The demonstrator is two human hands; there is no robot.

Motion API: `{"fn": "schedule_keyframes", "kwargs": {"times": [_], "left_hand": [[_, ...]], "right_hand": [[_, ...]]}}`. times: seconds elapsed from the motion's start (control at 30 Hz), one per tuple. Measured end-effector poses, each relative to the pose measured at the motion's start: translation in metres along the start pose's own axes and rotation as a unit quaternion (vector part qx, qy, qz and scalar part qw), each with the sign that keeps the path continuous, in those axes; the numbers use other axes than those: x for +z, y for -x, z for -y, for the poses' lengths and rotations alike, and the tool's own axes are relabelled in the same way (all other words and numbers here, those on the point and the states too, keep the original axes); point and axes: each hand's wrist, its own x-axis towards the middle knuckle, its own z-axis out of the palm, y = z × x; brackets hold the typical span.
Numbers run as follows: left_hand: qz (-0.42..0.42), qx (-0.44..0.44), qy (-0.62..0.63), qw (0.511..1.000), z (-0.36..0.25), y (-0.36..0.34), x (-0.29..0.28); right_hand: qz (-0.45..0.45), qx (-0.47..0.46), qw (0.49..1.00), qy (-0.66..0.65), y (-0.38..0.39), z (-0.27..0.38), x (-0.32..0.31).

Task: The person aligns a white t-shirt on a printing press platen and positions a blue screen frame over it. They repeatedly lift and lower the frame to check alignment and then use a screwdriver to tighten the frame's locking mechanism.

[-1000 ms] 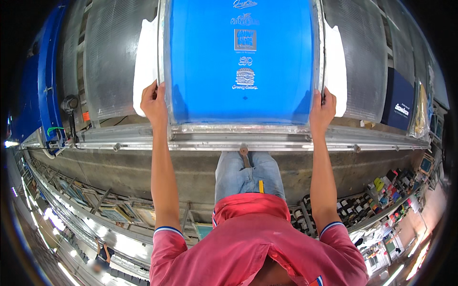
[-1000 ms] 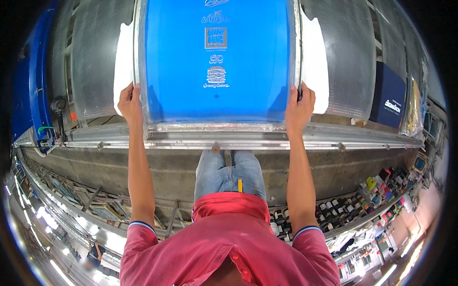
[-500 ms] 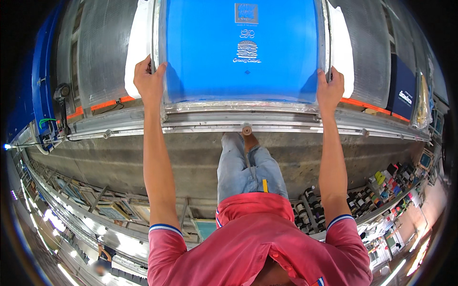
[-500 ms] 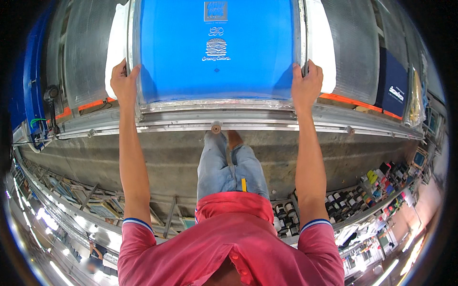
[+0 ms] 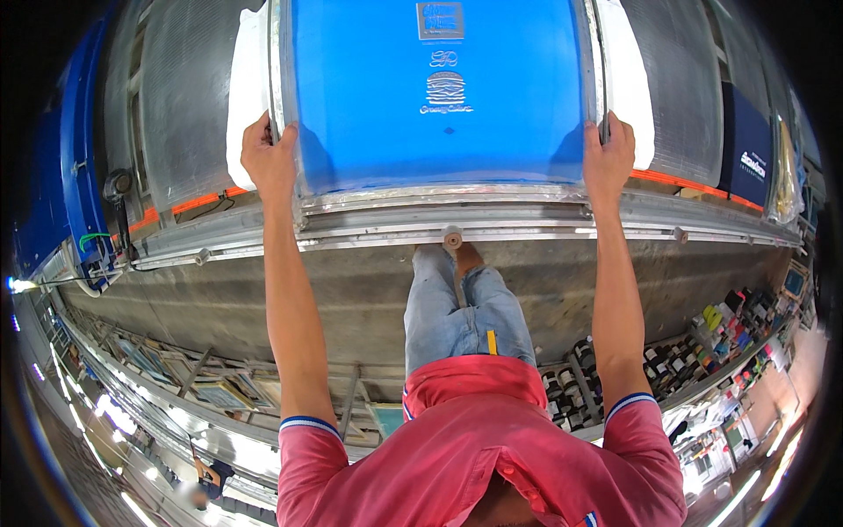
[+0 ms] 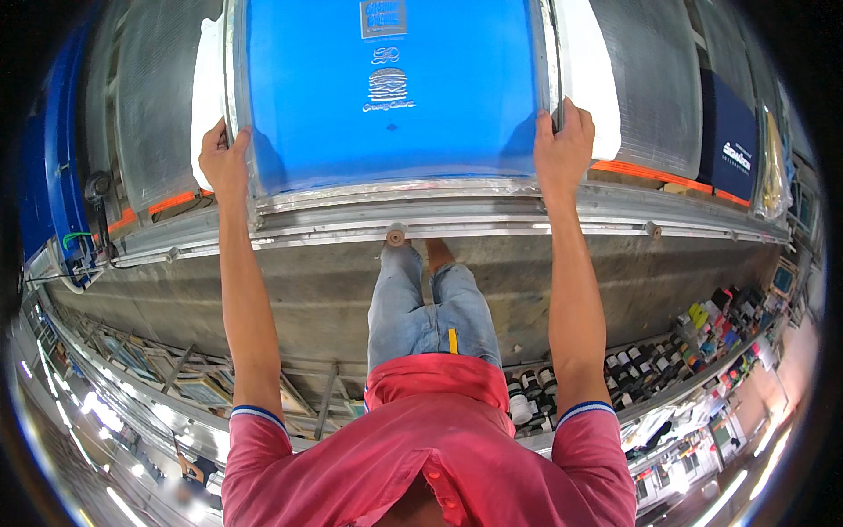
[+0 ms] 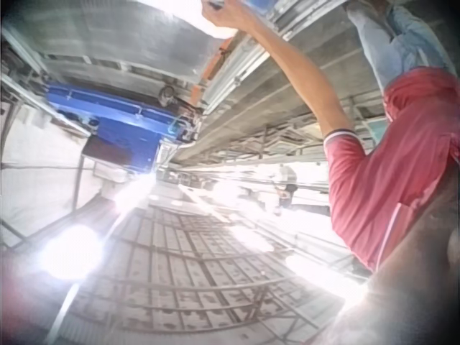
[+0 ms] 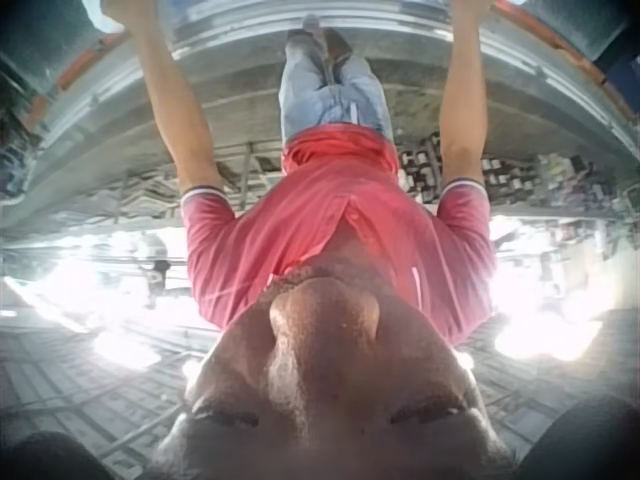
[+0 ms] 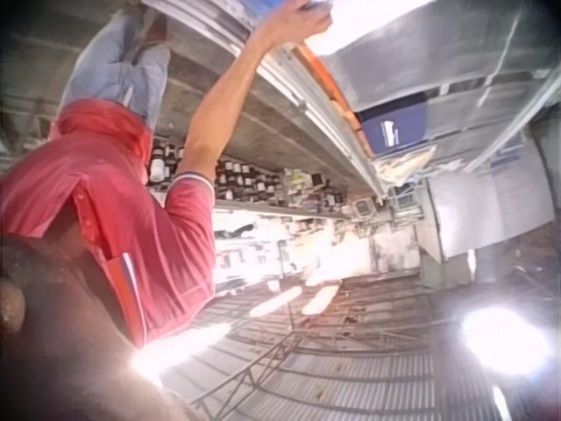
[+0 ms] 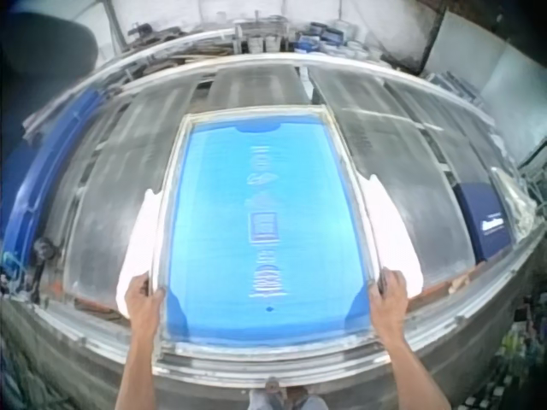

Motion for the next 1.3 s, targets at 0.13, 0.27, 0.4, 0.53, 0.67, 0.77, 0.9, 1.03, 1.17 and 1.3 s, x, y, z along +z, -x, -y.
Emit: {"fn": "schedule_keyframes", "kwargs": {"times": [0.13, 0.27, 0.4, 0.53, 0.67, 0.77, 0.9, 1.03, 1.17, 1.3], "left_hand": [[0.003, 0.004, -0.009, 1.000, 0.003, -0.002, -0.002], [0.003, 0.002, 0.010, 1.000, 0.003, -0.002, 0.000], [0.004, 0.004, 0.021, 1.000, 0.001, -0.001, 0.000], [0.005, -0.003, 0.021, 1.000, -0.002, 0.000, -0.001], [0.006, -0.015, 0.042, 0.999, -0.004, 0.000, -0.001], [0.005, -0.024, 0.040, 0.999, -0.003, 0.000, -0.001], [-0.001, -0.014, 0.026, 1.000, -0.001, -0.001, 0.000], [-0.011, -0.003, -0.002, 1.000, -0.006, 0.000, 0.000], [-0.001, -0.013, -0.026, 1.000, -0.016, 0.000, -0.001], [0.001, -0.034, -0.037, 0.999, -0.019, -0.003, 0.000]], "right_hand": [[0.002, 0.007, 1.000, 0.005, 0.000, 0.002, 0.001], [0.009, 0.013, 1.000, 0.005, -0.001, 0.001, 0.000], [-0.002, 0.013, 1.000, -0.003, 0.000, -0.001, 0.002], [0.002, 0.033, 0.999, -0.004, -0.001, 0.003, 0.001], [-0.003, 0.037, 0.999, -0.004, -0.002, 0.003, 0.001], [0.012, 0.047, 0.999, -0.010, -0.003, 0.006, -0.002], [-0.002, 0.029, 0.999, 0.032, -0.002, 0.006, 0.000], [-0.010, 0.007, 0.997, 0.080, -0.001, 0.002, 0.004], [-0.003, 0.011, 0.996, 0.094, -0.003, 0.006, 0.003], [-0.007, -0.006, 0.994, 0.111, -0.007, 0.005, 0.004]]}}
